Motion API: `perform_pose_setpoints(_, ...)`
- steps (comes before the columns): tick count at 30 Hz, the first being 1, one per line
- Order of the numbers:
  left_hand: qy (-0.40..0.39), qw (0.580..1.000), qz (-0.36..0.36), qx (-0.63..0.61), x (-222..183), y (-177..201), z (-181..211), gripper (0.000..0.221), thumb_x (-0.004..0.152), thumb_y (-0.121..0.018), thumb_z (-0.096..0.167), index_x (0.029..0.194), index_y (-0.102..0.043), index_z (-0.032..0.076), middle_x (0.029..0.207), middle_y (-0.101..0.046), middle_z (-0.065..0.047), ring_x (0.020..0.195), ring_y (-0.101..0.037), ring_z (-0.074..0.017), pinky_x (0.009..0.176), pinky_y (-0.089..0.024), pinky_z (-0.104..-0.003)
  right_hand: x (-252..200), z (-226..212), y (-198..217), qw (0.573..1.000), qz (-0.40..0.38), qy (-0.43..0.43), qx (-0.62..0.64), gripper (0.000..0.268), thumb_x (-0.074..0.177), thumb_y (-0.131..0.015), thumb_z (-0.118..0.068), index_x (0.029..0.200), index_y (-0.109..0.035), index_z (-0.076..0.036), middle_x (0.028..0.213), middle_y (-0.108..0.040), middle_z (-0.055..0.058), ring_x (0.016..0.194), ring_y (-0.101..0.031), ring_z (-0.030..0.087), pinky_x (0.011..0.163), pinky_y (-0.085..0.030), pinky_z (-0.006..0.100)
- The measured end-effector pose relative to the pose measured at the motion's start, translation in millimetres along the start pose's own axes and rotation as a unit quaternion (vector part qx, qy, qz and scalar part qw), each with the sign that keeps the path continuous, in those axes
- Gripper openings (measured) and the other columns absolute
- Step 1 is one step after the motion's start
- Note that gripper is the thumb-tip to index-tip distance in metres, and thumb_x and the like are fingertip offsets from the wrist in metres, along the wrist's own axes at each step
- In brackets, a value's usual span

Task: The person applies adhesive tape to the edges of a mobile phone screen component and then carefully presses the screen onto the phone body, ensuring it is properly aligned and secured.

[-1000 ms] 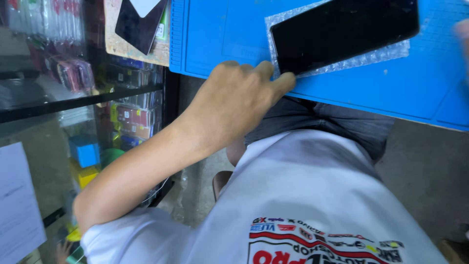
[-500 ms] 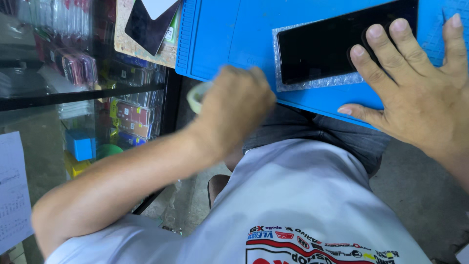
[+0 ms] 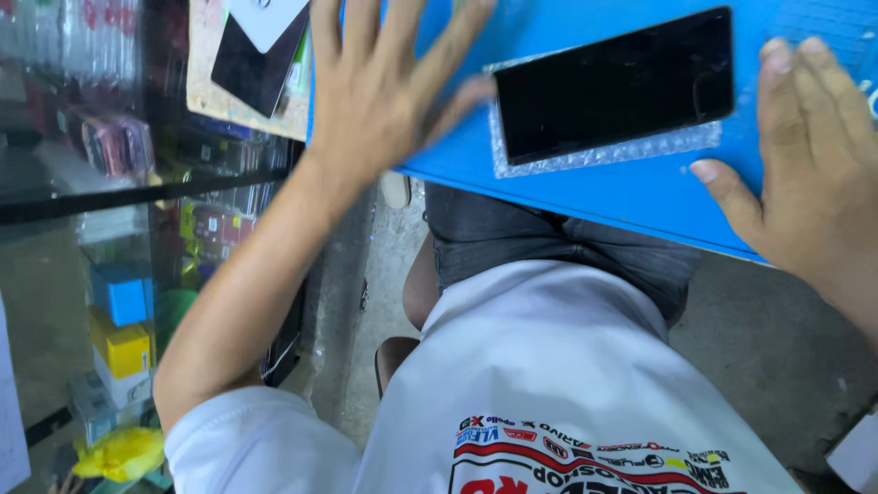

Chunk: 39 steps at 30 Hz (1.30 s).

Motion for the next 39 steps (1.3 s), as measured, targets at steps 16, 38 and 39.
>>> perform_pose_setpoints(16, -0.040, 0.957, 0.033, -0.285, -11, 8, 60, 0.068, 0.093, -0.082, 0.047, 0.138, -0.063, -0.001, 0.138, -0.064, -0.020, 0.119, -0.063, -0.0344, 0.107, -0.048, -0.048, 28, -38, 12, 0.997, -0.007, 0.067, -0.039, 0.062, 0.087, -0.079, -0.046, 0.132, -0.069, -0.005, 0.140, -0.062, 0.014, 0.135, -0.055, 0.031, 0.120, -0.026, 0.065)
perform_pose_setpoints(38, 0.019, 0.920, 0.100, -0.378, 5, 42, 51, 0.030, 0.100, -0.082, 0.014, 0.125, -0.068, 0.003, 0.116, -0.067, -0.006, 0.102, -0.067, -0.0228, 0.090, -0.056, -0.036, 90, -62, 53, 0.989, 0.034, 0.121, 0.071, 0.036, 0.083, -0.081, -0.018, 0.114, -0.075, -0.001, 0.114, -0.076, 0.010, 0.108, -0.072, 0.022, 0.091, -0.054, 0.036)
perform_pose_setpoints(39, 0.022, 0.920, 0.105, -0.377, 4, 43, 52, 0.030, 0.100, -0.082, 0.013, 0.124, -0.068, 0.003, 0.116, -0.067, -0.007, 0.103, -0.067, -0.0229, 0.091, -0.057, -0.036, 89, -66, 51, 0.989, 0.032, 0.134, 0.059, 0.037, 0.083, -0.081, -0.018, 0.115, -0.075, 0.000, 0.114, -0.076, 0.011, 0.108, -0.072, 0.022, 0.092, -0.055, 0.036)
Point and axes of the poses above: each hand's wrist, its own x-axis towards the middle knuckle, its own y-axis out of the back of the hand, z = x × y, the point moved 9 cm from there along x, towards the middle knuckle
